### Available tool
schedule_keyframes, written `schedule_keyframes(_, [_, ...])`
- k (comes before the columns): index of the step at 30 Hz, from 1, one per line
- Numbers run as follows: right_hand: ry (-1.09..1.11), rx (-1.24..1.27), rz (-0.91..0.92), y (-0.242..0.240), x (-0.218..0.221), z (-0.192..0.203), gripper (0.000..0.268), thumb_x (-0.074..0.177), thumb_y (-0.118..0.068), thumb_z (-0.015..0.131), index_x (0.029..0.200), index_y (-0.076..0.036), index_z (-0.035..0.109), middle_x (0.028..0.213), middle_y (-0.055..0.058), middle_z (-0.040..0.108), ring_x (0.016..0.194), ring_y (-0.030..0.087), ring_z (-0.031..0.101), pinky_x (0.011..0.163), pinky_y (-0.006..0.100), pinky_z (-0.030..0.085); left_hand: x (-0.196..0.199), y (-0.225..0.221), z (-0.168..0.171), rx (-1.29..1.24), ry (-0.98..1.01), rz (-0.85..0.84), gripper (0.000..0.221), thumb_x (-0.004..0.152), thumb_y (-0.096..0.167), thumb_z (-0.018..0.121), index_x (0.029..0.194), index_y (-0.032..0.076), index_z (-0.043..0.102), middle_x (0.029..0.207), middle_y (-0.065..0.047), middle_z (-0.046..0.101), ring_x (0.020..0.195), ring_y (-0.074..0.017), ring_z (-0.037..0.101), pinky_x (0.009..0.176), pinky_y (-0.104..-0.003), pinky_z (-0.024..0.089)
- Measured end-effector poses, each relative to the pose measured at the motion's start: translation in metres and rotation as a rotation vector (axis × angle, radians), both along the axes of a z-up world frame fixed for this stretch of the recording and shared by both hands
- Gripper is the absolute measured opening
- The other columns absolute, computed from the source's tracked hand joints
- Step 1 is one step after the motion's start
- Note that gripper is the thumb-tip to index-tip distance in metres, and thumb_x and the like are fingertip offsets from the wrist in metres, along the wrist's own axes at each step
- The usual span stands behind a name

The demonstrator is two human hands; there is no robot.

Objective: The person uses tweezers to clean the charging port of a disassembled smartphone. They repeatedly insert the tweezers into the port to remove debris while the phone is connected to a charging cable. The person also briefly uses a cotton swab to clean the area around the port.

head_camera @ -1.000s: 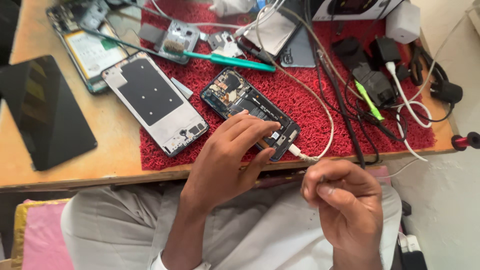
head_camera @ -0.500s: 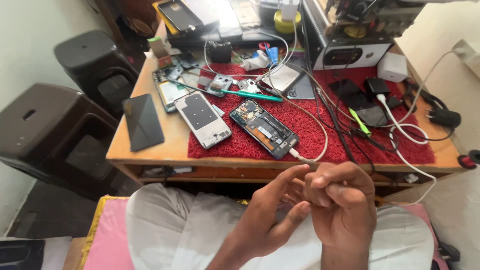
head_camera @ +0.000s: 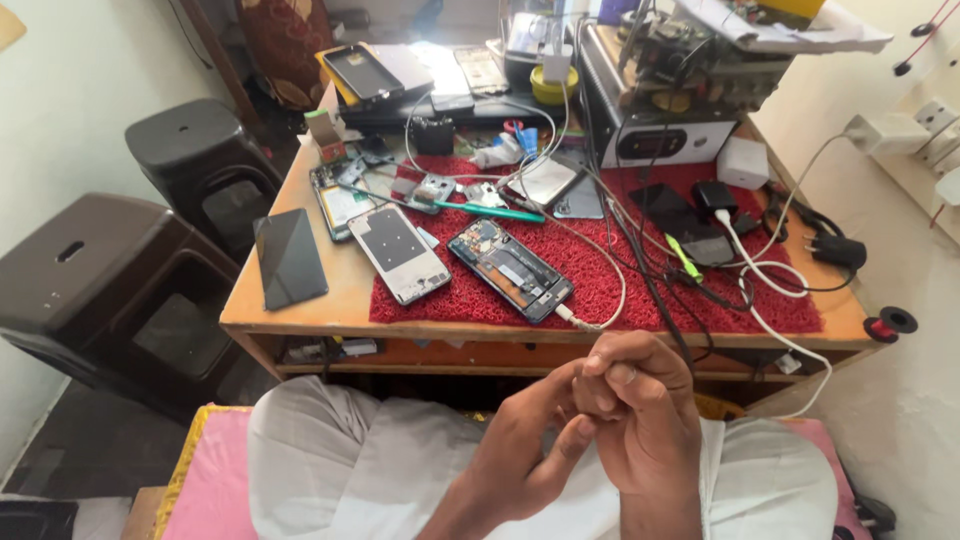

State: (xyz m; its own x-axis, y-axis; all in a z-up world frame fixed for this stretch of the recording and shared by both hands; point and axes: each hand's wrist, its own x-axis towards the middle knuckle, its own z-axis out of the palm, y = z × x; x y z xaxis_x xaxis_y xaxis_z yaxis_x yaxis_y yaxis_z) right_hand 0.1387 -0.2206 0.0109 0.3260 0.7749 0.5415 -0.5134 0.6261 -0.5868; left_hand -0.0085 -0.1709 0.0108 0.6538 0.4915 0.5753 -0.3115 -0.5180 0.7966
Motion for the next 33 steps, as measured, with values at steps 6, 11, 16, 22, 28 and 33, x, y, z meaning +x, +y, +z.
schedule_keyframes(6, [-0.021,0.023,0.049,-0.008,-0.003,0.004,0.019,0.103,-0.005,0.059,0.107,0.012,0.065,0.078,0.009,0.051,0.064,0.013,0.041,0.056,0.03,0.033,-0.005,0.003,-0.002,0.042,0.021,-0.081,0.042,0.112,0.033,0.054,0.131,-0.004,0.056,0.11,-0.016,0.069,0.101,-0.0257,0.073,0.092,-0.036,0.059])
schedule_keyframes(11, [0.001,0.007,0.054,-0.011,-0.002,0.002,0.02,0.103,-0.006,0.059,0.106,0.013,0.066,0.08,0.01,0.053,0.063,0.014,0.042,0.055,0.03,0.033,-0.005,0.004,0.0,0.024,0.029,-0.124,0.044,0.112,0.036,0.053,0.13,-0.003,0.056,0.109,-0.015,0.068,0.099,-0.026,0.071,0.092,-0.036,0.058])
schedule_keyframes(16, [-0.003,0.006,0.018,-0.013,-0.003,-0.001,0.021,0.104,-0.007,0.061,0.106,0.013,0.066,0.08,0.011,0.056,0.064,0.015,0.044,0.056,0.031,0.035,-0.005,0.005,-0.003,0.047,0.069,-0.099,0.041,0.107,0.032,0.057,0.129,-0.003,0.057,0.104,-0.013,0.068,0.089,-0.0246,0.067,0.084,-0.035,0.056])
schedule_keyframes(22, [-0.1,-0.038,0.019,-0.013,-0.004,0.004,0.031,0.103,-0.013,0.066,0.115,0.015,0.065,0.077,0.013,0.06,0.062,0.012,0.045,0.055,0.027,0.036,0.0,0.008,-0.015,0.139,0.093,-0.058,0.025,0.107,0.025,0.062,0.109,0.0,0.062,0.096,-0.013,0.067,0.084,-0.0265,0.067,0.079,-0.035,0.056])
schedule_keyframes(28, [-0.018,-0.028,0.086,-0.011,-0.007,0.011,0.022,0.096,-0.006,0.063,0.109,0.012,0.062,0.083,0.022,0.065,0.067,0.014,0.052,0.058,0.025,0.038,-0.002,0.006,-0.014,0.101,0.011,-0.085,0.019,0.109,0.019,0.06,0.106,0.0,0.061,0.096,-0.015,0.068,0.087,-0.031,0.07,0.08,-0.038,0.056])
schedule_keyframes(33, [-0.071,-0.053,-0.015,-0.01,-0.006,0.009,0.016,0.091,-0.004,0.062,0.095,0.012,0.065,0.099,0.026,0.065,0.065,0.015,0.054,0.055,0.025,0.041,0.0,0.007,-0.015,0.176,0.008,-0.06,0.02,0.111,0.019,0.059,0.103,0.001,0.061,0.093,-0.015,0.067,0.087,-0.0338,0.069,0.081,-0.038,0.056])
